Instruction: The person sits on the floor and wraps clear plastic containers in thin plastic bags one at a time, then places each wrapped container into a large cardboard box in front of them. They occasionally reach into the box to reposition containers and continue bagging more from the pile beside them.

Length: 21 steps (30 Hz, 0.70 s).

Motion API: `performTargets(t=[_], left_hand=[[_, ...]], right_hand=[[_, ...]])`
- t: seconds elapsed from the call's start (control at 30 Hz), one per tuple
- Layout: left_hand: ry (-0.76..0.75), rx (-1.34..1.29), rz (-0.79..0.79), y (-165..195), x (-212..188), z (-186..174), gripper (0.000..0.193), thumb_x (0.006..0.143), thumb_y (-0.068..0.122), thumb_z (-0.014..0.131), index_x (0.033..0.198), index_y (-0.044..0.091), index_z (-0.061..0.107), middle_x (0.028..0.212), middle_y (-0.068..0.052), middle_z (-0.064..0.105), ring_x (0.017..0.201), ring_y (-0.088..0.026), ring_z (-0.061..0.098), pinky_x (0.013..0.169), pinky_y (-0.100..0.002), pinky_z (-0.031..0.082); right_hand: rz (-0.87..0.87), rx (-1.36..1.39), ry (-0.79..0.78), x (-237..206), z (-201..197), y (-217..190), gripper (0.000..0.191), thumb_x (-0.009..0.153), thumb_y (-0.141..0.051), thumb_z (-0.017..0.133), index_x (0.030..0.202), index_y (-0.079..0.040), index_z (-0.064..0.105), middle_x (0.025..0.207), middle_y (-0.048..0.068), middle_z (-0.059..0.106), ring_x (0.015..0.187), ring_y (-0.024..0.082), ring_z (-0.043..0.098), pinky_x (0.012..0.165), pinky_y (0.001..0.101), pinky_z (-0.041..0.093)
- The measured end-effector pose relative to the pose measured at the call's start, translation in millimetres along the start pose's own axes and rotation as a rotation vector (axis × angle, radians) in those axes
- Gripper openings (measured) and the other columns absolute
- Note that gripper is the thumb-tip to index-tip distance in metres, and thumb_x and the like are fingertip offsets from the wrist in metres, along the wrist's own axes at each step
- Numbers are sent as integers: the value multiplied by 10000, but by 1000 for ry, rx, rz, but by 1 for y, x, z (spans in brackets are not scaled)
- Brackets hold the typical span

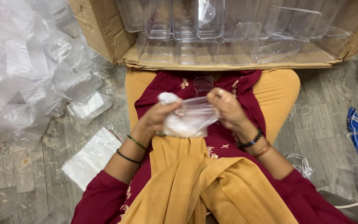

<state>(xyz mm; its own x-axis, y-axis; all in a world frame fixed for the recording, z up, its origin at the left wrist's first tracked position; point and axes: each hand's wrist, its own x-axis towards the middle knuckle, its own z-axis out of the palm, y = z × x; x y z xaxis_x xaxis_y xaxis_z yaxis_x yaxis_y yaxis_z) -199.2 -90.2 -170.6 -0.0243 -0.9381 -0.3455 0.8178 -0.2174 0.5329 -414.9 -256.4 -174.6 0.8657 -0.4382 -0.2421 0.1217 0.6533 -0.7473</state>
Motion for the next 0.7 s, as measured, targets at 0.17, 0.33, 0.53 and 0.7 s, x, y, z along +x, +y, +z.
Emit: performTargets(t=[0.17, 0.33, 0.53, 0.7], left_hand=[[-67, 206, -40, 4, 5, -29, 135, 909, 46, 730, 1033, 27, 682, 969, -69, 701, 825, -129, 673, 715, -287, 563], [406, 459, 181, -50, 90, -35, 90, 959, 93, 656, 1037, 50, 667, 871, -27, 659, 740, -137, 613, 621, -309, 528], [600, 243, 96, -53, 130, -25, 279, 1057, 272, 599, 1002, 1, 632, 794, -33, 623, 641, -153, 591, 528, -354, 519], [518, 233, 473, -7, 52, -26, 239, 1056, 238, 570, 1110, 28, 671, 927, -57, 729, 747, -137, 704, 639, -311, 606]], right_hand=[[141, -431, 55, -27, -42, -20, 236, 891, -44, 736, 1104, -27, 636, 749, -34, 650, 616, 36, 554, 546, 197, 435], [-425, -1288, 459, 10, -77, 27, 116, 1003, -90, 642, 1075, -25, 704, 770, 54, 726, 702, 53, 621, 613, 255, 512], [-265, -869, 534, 55, -74, 60, 290, 1119, -183, 597, 880, -22, 569, 720, -4, 499, 669, 73, 414, 562, 277, 377], [-418, -729, 238, 69, -1, 42, 213, 1106, -199, 511, 949, -61, 554, 801, -30, 547, 698, 60, 496, 590, 226, 452]])
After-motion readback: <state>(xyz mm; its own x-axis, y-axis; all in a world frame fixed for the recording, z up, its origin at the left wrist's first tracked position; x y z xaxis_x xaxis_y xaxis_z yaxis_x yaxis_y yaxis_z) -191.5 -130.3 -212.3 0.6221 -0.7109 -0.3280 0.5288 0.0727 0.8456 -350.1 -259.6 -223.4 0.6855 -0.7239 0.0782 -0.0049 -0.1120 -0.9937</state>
